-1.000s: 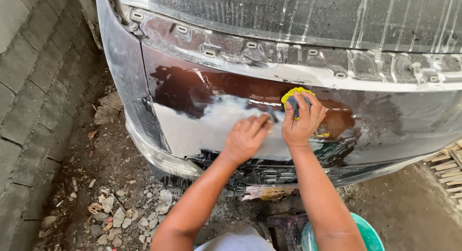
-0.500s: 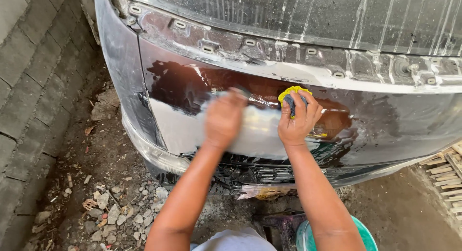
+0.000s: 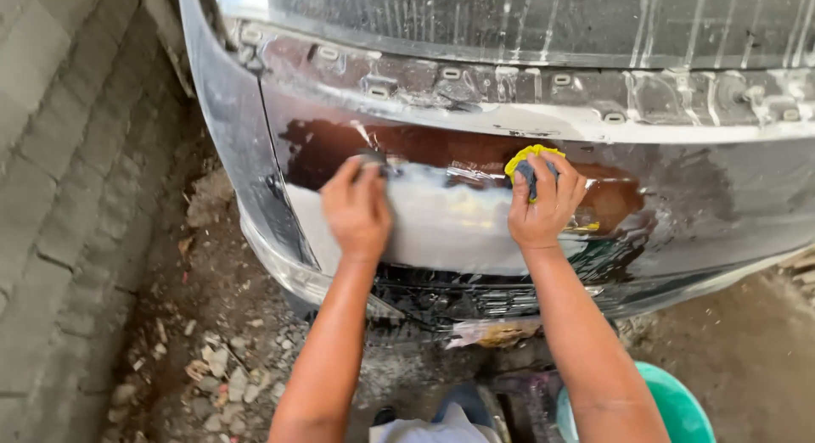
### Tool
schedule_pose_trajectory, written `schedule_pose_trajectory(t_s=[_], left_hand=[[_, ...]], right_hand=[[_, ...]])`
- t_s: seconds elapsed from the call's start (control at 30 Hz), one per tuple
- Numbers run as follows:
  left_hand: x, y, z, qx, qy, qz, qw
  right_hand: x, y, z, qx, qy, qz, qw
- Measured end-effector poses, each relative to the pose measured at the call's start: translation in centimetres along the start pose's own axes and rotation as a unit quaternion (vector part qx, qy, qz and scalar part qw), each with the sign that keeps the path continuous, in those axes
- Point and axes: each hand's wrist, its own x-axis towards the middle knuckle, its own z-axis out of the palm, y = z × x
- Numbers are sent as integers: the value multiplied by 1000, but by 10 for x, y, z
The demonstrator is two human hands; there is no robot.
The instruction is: Sanding a car panel using sandpaper and water.
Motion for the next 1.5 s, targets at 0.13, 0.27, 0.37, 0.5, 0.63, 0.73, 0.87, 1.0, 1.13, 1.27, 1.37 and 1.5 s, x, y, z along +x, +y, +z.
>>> schedule_pose_trajectory(t_s=[0.13,0.27,0.37,0.5,0.63,0.73,0.87,1.0,1.13,1.27,1.37,1.5], left_hand=[[-21,14,14,-9,13,-29,999],[-44,48,21,-74,-125,129,981],[-44,19,16,-94,-130,127,979],[-35,-22,-8,3,2,-64,998],[-59,17,24,-12,-12,13,1000],[-74,54,33,-79,-141,89,983],[-65,33,18,-98,-163,119,974],[-57,-18,-7,-13,-50,-50,997],[-54,1,15,-14,3,-73,997],[-70,61,29,-69,-137,88,984],[-64,56,26,-107,-176,123,971],[-56,-8,4,-11,-77,52,996]], right_hand=[[5,-3,-2,-17,-5,1,1000],[4,-3,-3,-18,-9,-5,1000],[5,-1,-1,-16,-4,-10,1000],[4,0,0,-16,0,-17,1000],[4,-1,-3,-14,0,-10,1000],[6,-4,-4,1,-5,-6,1000],[4,1,-4,-6,-3,-8,1000],[0,-4,-5,-12,-4,-9,1000],[10,-3,-1,-16,14,-8,1000],[7,-3,-2,-14,1,-6,1000],[7,-1,-3,-14,1,-9,1000],[6,-3,-3,-8,5,-9,1000]])
